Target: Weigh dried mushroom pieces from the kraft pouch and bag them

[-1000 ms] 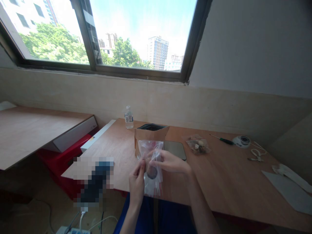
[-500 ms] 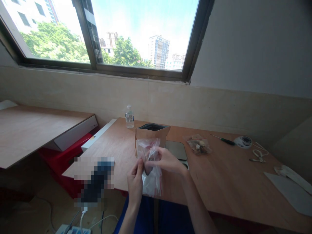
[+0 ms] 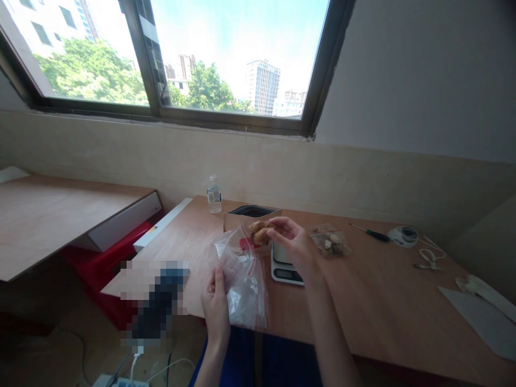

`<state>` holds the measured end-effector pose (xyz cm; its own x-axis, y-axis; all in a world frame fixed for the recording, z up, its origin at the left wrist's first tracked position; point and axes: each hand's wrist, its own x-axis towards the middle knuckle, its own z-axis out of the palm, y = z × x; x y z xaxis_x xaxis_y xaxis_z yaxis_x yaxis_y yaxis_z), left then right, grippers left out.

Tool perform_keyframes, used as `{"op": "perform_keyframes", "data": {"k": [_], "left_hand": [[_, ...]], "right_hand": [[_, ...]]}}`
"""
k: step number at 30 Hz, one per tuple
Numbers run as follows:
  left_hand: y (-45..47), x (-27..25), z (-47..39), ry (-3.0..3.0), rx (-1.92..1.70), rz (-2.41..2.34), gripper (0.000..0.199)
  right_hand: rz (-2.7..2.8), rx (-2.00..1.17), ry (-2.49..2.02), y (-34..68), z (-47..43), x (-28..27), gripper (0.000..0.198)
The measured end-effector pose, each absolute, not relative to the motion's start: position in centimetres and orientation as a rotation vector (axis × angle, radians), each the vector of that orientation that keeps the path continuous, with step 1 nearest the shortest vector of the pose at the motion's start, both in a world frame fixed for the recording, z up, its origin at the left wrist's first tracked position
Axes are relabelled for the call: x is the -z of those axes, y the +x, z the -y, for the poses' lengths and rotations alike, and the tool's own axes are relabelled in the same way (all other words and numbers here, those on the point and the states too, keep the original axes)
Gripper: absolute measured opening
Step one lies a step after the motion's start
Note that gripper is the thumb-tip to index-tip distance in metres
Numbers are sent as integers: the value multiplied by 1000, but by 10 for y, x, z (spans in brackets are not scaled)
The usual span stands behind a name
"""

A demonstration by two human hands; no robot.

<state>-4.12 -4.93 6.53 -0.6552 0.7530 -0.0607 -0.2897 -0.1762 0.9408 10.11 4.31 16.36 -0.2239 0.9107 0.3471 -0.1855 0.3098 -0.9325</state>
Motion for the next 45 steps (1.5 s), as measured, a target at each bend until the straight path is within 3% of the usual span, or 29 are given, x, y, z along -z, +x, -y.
{"op": "perform_keyframes", "data": {"k": [5, 19, 26, 29, 34, 39, 45], "left_hand": [[-44, -67, 49, 576, -1892, -1357, 44], [-49, -66, 50, 565, -1859, -1291, 42], [-47, -62, 48, 630, -1850, -1333, 43], [-46, -64, 49, 675, -1826, -1347, 43], [-40, -74, 54, 802, -1784, -1347, 39], [-36, -76, 54, 968, -1695, -1363, 37], [-40, -76, 51, 1148, -1585, -1379, 37]], "right_hand": [[1204, -750, -648, 87, -79, -182, 35], [1831, -522, -766, 72, -85, -163, 22], [1940, -104, -859, 72, -77, -161, 25], [1845, -193, -784, 72, -62, -159, 27], [1774, -628, -791, 79, -37, -153, 31], [1684, -1149, -826, 90, -30, -144, 51], [1353, -1072, -800, 105, -41, -147, 28]]}}
